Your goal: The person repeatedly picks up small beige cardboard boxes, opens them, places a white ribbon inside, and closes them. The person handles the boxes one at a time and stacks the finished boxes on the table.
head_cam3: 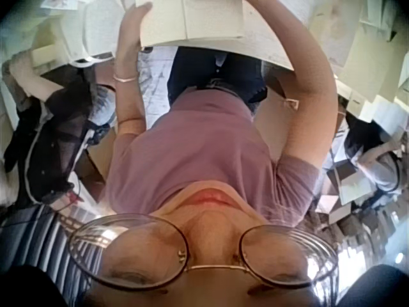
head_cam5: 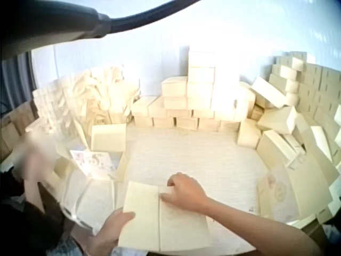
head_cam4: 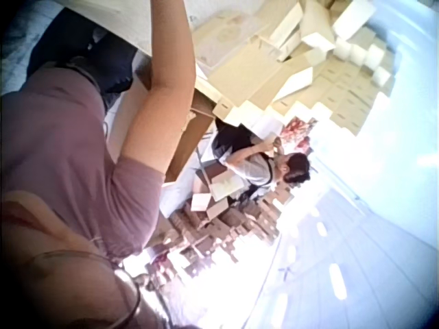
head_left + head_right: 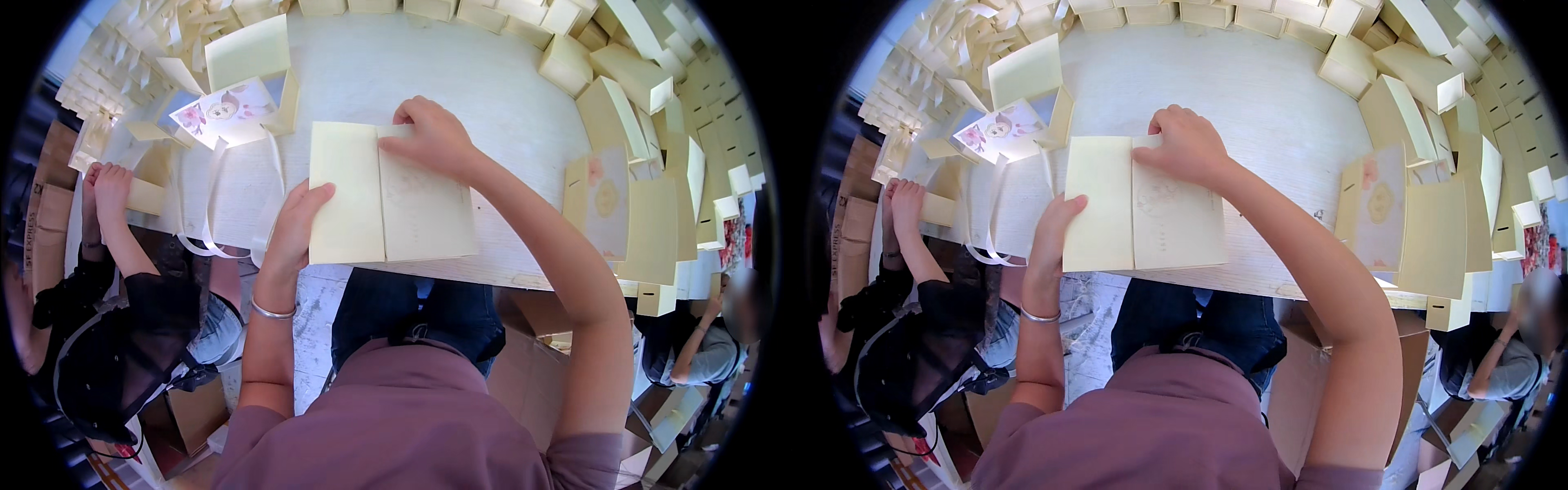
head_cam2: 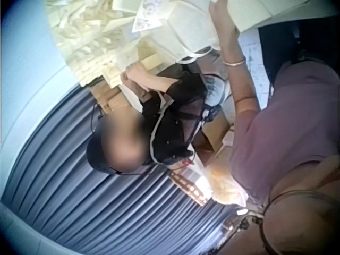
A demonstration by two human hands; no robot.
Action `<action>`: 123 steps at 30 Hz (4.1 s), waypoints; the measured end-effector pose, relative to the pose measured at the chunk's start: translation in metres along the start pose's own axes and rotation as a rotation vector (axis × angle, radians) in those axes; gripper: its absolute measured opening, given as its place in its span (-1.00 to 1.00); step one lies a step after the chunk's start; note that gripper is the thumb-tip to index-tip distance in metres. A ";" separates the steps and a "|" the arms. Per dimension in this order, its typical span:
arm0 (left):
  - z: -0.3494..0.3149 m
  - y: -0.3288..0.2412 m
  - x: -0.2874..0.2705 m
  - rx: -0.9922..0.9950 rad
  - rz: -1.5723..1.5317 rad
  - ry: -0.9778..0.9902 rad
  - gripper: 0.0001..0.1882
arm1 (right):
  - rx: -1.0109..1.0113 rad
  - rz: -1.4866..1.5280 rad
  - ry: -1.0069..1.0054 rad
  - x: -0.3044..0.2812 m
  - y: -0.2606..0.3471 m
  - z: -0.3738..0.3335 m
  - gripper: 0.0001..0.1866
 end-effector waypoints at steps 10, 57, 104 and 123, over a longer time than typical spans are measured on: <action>-0.003 0.015 0.009 0.012 -0.116 -0.008 -0.66 | 0.126 -0.199 0.100 0.006 0.018 0.015 -0.46; 0.052 0.006 0.004 -0.156 -0.134 0.160 -0.68 | 0.283 0.038 0.069 -0.001 0.005 -0.002 -0.47; 0.027 -0.006 0.009 -0.076 0.297 0.286 -0.80 | 0.225 0.592 0.180 -0.046 0.054 -0.073 -0.91; 0.085 -0.011 0.019 -0.014 0.121 0.198 -0.78 | -0.488 -1.245 0.018 -0.079 0.001 -0.072 -0.63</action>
Point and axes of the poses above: each hand's wrist, its own z-axis towards the middle knuckle, its own x-axis out of the palm, y = z × x, the point moved 2 cm from there along z, towards the middle knuckle, and after that the axes turned 15 degrees about z, right-handed, at the moved point
